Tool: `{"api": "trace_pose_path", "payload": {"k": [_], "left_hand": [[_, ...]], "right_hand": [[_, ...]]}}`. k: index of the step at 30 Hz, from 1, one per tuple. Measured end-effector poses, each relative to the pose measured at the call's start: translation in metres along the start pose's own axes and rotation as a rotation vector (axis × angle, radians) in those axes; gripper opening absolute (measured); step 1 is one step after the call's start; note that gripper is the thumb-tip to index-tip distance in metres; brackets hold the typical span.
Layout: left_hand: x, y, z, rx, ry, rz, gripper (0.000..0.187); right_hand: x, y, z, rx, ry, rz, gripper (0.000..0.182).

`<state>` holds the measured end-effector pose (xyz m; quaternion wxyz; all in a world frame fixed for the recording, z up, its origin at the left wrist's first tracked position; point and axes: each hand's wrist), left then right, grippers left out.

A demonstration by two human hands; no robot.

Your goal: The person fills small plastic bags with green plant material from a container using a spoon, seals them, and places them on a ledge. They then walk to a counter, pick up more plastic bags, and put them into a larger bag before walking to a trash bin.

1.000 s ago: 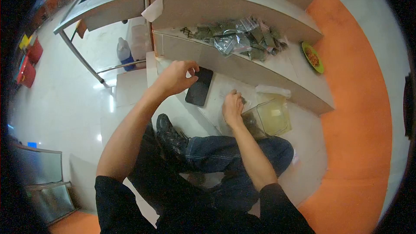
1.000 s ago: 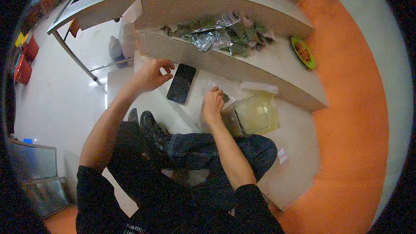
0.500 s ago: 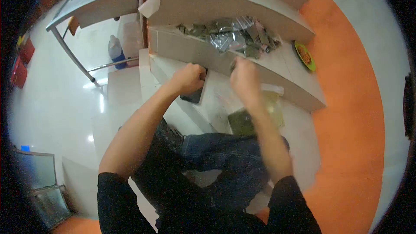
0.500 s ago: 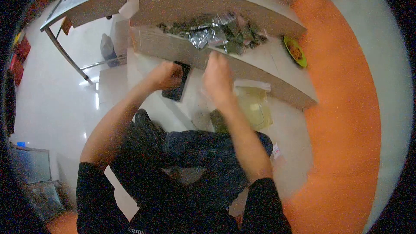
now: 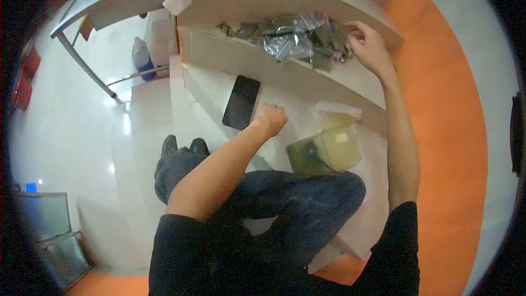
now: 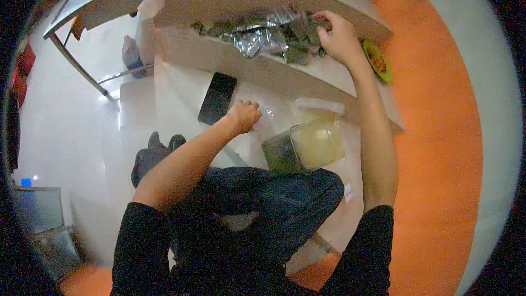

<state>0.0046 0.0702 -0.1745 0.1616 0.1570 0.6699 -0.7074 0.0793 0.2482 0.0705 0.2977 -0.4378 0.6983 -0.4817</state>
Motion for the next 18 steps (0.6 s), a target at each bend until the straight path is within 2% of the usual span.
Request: {"api": "trace_pose_path", "payload": {"k": [5,8,11,14,16,18], "left_hand": [[-0.012,0.008,-0.009,0.035,0.087,-0.147,0.016],[-0.013,-0.001,-0.007,0.109,0.137,-0.178,0.014],[-0.006,0.000,-0.009,0.064,0.086,-0.155,0.011],[0.002,-0.006,-0.009,-0.151,0.066,-0.060,0.011],[0.021,-0.003,-0.015,-0.329,0.099,0.449,0.013],[0.022,-0.018,-0.006,-0.315,0.098,0.266,0.018]], "right_hand": [[0.051,-0.031,0.076,-0.001,0.046,-0.405,0.024],[0.067,-0.043,0.097,-0.119,0.062,-0.646,0.021],[0.081,-0.043,0.109,-0.232,0.062,-0.796,0.020],[0.100,-0.042,0.127,-0.208,0.060,-0.743,0.018],[0.112,-0.029,0.139,-0.196,-0.046,-0.696,0.016],[0.126,-0.011,0.150,-0.162,-0.084,-0.636,0.016]]}}
Point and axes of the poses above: each hand's wrist, its own z-axis away from the middle knuckle, its own y-axis out of the palm, x = y × z, and after that the axes turned 13 degrees about z, right-handed
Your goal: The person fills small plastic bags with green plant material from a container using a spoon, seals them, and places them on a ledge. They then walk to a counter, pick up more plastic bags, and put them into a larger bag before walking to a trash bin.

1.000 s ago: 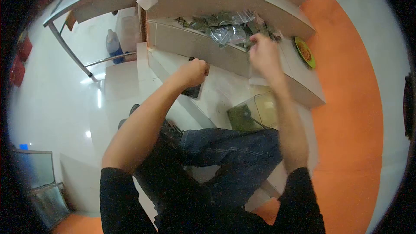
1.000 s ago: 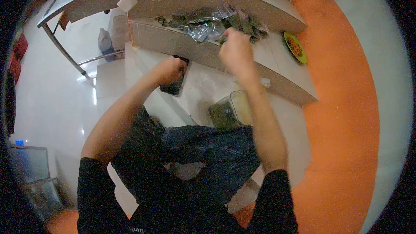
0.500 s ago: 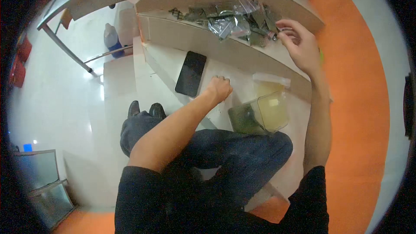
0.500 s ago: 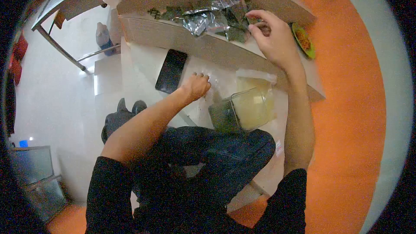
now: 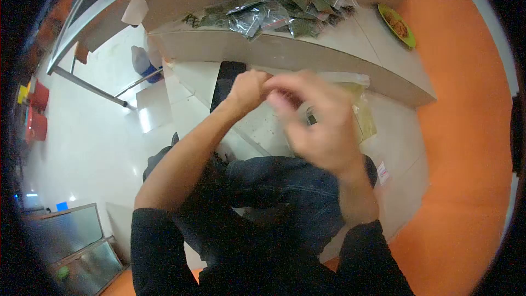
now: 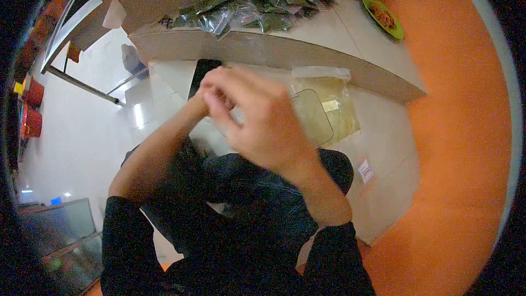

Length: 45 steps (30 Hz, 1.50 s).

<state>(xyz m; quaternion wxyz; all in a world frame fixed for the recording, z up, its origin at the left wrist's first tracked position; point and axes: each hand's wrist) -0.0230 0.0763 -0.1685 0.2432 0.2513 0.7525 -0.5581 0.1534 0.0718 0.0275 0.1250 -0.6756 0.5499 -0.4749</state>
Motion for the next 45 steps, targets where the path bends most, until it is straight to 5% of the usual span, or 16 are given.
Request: {"api": "trace_pose_path", "payload": {"k": [3,8,11,15,22,25,31,34,40,45], "left_hand": [[-0.017,-0.026,0.006,-0.033,-0.286,0.171,0.021],[-0.035,-0.053,0.024,-0.102,-0.343,0.316,0.021],[-0.044,-0.067,0.037,-0.156,-0.324,0.449,0.019],[-0.070,-0.075,0.056,-0.184,-0.289,0.430,0.012],[-0.087,-0.085,0.072,-0.160,-0.191,0.454,0.012],[-0.084,-0.086,0.069,-0.149,-0.291,0.616,0.013],[-0.083,-0.089,0.067,-0.088,-0.255,0.483,0.012],[-0.082,-0.087,0.066,-0.089,-0.242,0.491,0.011],[-0.068,-0.064,0.049,-0.419,-0.006,0.163,0.011],[-0.076,-0.072,0.046,-0.217,-0.080,0.172,0.015]], "right_hand": [[-0.013,0.058,0.034,0.013,0.156,-0.004,0.012],[-0.033,0.104,0.055,0.022,0.475,-0.235,0.016],[-0.046,0.110,0.047,-0.249,0.568,-0.190,0.017],[-0.054,0.119,0.047,-0.264,0.734,-0.488,0.022],[-0.050,0.119,0.050,-0.212,0.646,-0.444,0.011],[-0.050,0.116,0.049,-0.225,0.661,-0.503,0.009],[-0.054,0.111,0.048,-0.029,0.732,-0.532,0.011],[-0.049,0.108,0.045,-0.093,0.576,-0.231,0.016],[-0.058,0.116,0.050,0.022,0.553,0.045,0.018],[-0.062,0.106,0.048,-0.045,0.522,-0.075,0.017]]}}
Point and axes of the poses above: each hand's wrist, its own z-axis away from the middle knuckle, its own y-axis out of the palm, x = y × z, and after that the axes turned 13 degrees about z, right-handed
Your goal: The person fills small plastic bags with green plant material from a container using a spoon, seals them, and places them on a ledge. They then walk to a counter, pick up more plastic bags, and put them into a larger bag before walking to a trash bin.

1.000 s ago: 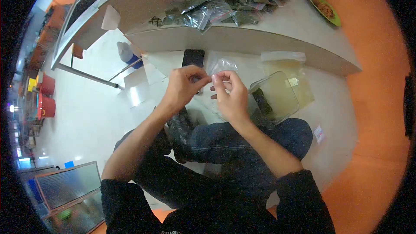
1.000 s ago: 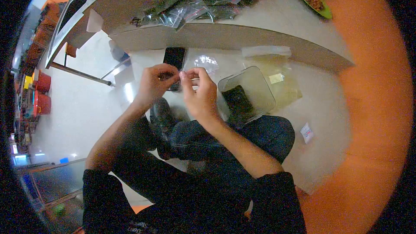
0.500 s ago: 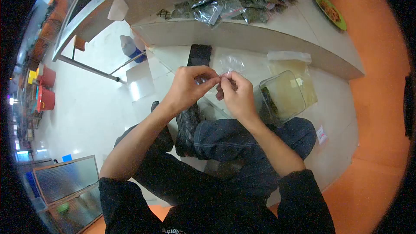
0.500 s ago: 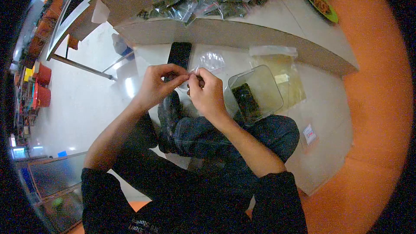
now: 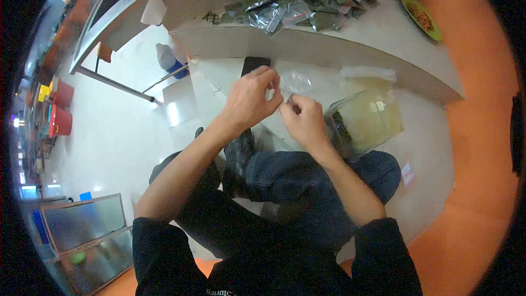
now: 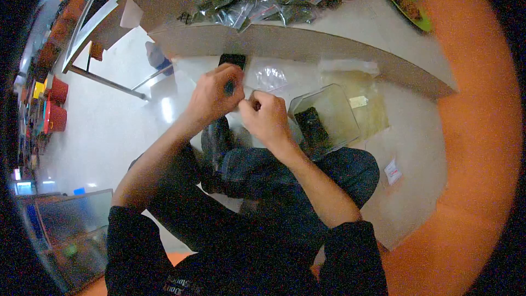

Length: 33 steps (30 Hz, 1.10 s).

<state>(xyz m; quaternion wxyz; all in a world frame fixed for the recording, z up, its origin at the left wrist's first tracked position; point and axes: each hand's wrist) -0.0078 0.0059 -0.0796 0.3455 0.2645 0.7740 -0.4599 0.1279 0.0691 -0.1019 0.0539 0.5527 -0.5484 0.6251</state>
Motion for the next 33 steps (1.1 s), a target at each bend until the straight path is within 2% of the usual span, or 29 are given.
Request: {"api": "trace_pose_path", "payload": {"k": [1,4,7,13,16,19,22,26,29,31,33], "left_hand": [[-0.003,-0.001,0.000,0.039,0.024,0.021,0.017],[-0.021,-0.006,0.001,0.068,-0.112,0.312,0.019],[-0.013,-0.013,0.002,0.026,0.031,0.303,0.024],[-0.004,-0.026,0.009,0.266,-0.064,0.216,0.026],[-0.001,-0.025,0.011,0.194,-0.186,0.174,0.024],[0.006,-0.023,0.012,0.089,-0.159,0.160,0.018],[0.006,-0.023,0.010,0.049,-0.417,0.528,0.015],[-0.001,-0.024,0.015,0.173,-0.337,0.412,0.021],[-0.010,-0.026,0.014,0.178,-0.329,0.459,0.027],[0.000,-0.039,0.008,0.124,-0.310,0.549,0.031],[0.016,-0.057,0.006,0.139,-0.550,0.582,0.033]], "right_hand": [[0.001,-0.004,-0.001,0.007,-0.023,-0.042,0.017],[0.011,-0.009,-0.001,0.038,0.016,-0.206,0.017],[0.012,-0.013,0.000,0.046,-0.054,-0.043,0.016],[0.008,-0.003,0.004,0.078,-0.048,0.228,0.013],[0.012,-0.002,0.007,0.021,-0.096,0.169,0.024],[0.027,-0.007,0.011,-0.071,-0.452,0.147,0.029],[0.026,-0.005,0.014,0.133,-0.430,0.282,0.030],[0.010,-0.002,0.013,0.303,-0.517,0.486,0.027],[0.017,-0.006,0.011,0.430,-0.357,0.485,0.026],[0.019,-0.011,0.008,0.374,-0.310,0.213,0.023],[0.026,-0.016,0.007,0.332,-0.339,0.012,0.021]]}}
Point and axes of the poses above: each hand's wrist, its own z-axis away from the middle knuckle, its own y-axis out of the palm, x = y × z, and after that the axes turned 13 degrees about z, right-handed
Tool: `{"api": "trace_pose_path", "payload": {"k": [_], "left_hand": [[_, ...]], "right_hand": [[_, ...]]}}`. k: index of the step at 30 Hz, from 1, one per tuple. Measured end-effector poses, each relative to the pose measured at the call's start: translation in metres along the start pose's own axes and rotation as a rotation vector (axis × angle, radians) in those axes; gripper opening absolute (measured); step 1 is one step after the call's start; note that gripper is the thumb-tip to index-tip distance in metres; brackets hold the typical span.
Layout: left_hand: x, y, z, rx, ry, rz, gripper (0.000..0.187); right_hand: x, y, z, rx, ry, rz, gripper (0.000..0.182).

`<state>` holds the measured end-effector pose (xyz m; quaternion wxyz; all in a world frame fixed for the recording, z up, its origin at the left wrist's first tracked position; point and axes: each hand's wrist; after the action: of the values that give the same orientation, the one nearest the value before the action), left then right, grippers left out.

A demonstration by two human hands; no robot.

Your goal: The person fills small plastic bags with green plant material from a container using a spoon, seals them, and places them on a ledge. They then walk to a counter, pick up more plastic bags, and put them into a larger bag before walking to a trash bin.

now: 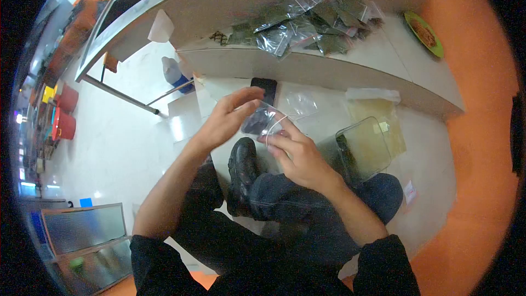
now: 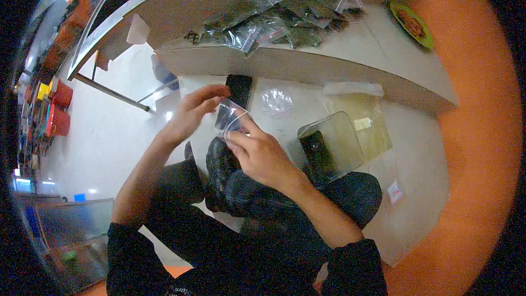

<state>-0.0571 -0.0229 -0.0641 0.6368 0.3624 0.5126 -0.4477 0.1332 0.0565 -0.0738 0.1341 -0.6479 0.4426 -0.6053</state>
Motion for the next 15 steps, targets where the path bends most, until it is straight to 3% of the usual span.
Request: {"api": "trace_pose_path", "payload": {"k": [2,5,11,12,15], "left_hand": [[0.005,-0.010,0.003,-0.056,-0.199,0.187,0.033],[0.006,-0.019,0.010,0.055,-0.151,0.192,0.031],[-0.009,-0.024,0.025,-0.086,-0.034,-0.005,0.024],[-0.009,-0.027,0.025,-0.095,0.021,-0.030,0.023],[-0.010,-0.037,0.025,-0.150,-0.057,-0.031,0.022]], "right_hand": [[0.009,-0.008,-0.002,-0.051,-0.118,-0.100,0.020],[0.008,-0.006,-0.001,-0.074,-0.176,-0.087,0.023],[0.006,-0.001,-0.002,0.094,0.064,-0.326,0.030],[0.005,0.001,-0.002,0.066,0.040,-0.320,0.031],[-0.005,0.007,0.000,-0.003,-0.036,-0.245,0.034]]}}
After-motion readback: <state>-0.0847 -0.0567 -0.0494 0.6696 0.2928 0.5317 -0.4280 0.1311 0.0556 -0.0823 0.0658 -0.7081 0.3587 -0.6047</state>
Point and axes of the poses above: each hand's wrist, its own z-axis away from the middle knuckle, its own y-axis out of the palm, x = y × z, and after that the axes turned 13 degrees about z, right-handed
